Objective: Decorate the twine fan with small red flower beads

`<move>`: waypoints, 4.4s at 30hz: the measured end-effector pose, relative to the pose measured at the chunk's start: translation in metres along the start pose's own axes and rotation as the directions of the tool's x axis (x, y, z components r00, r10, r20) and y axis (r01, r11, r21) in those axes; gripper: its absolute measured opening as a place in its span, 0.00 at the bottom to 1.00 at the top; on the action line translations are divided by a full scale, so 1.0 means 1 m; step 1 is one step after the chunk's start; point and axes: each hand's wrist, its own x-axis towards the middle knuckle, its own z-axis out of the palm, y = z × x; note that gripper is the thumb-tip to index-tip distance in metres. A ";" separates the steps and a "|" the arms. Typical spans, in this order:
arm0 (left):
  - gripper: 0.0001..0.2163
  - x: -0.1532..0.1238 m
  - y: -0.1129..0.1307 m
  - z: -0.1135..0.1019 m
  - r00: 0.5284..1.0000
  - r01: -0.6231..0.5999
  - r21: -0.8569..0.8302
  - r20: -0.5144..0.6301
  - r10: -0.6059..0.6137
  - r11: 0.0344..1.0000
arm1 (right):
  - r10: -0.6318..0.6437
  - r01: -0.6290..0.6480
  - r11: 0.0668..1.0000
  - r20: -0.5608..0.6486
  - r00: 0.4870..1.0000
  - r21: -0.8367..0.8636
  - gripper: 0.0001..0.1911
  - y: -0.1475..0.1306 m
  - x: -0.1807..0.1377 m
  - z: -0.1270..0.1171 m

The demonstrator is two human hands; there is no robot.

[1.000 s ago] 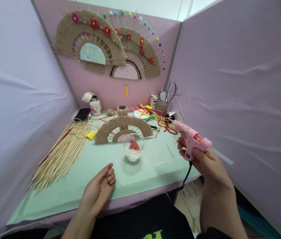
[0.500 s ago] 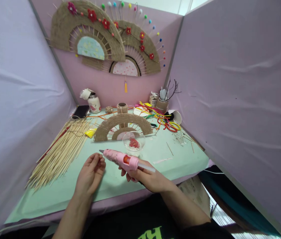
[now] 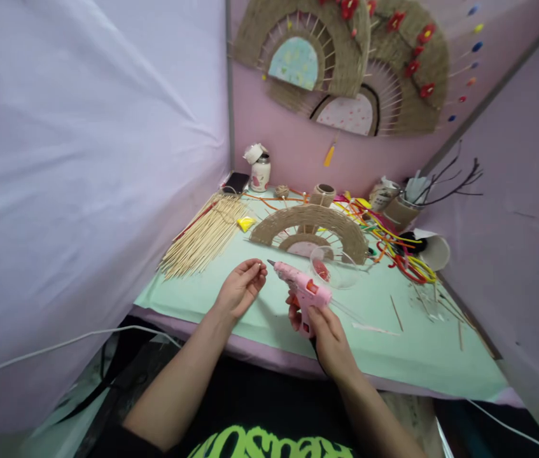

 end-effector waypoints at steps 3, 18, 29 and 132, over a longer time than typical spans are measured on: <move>0.06 0.000 0.000 -0.001 1.000 -0.001 -0.024 0.022 0.001 1.000 | -0.008 0.008 1.000 0.009 1.000 0.006 0.19 0.003 -0.005 -0.001; 0.04 -0.004 0.001 -0.001 1.000 0.008 -0.006 0.028 -0.008 1.000 | -0.004 0.004 1.000 0.032 0.999 -0.008 0.20 0.007 -0.015 -0.005; 0.07 -0.005 0.000 0.000 0.996 0.009 -0.042 0.084 -0.006 0.999 | 0.015 -0.015 1.000 0.045 0.999 0.000 0.22 0.010 -0.016 -0.004; 0.09 -0.006 -0.002 -0.005 0.999 0.004 0.040 -0.038 -0.003 0.999 | 0.004 -0.006 0.994 0.022 1.000 0.110 0.21 0.010 -0.021 0.002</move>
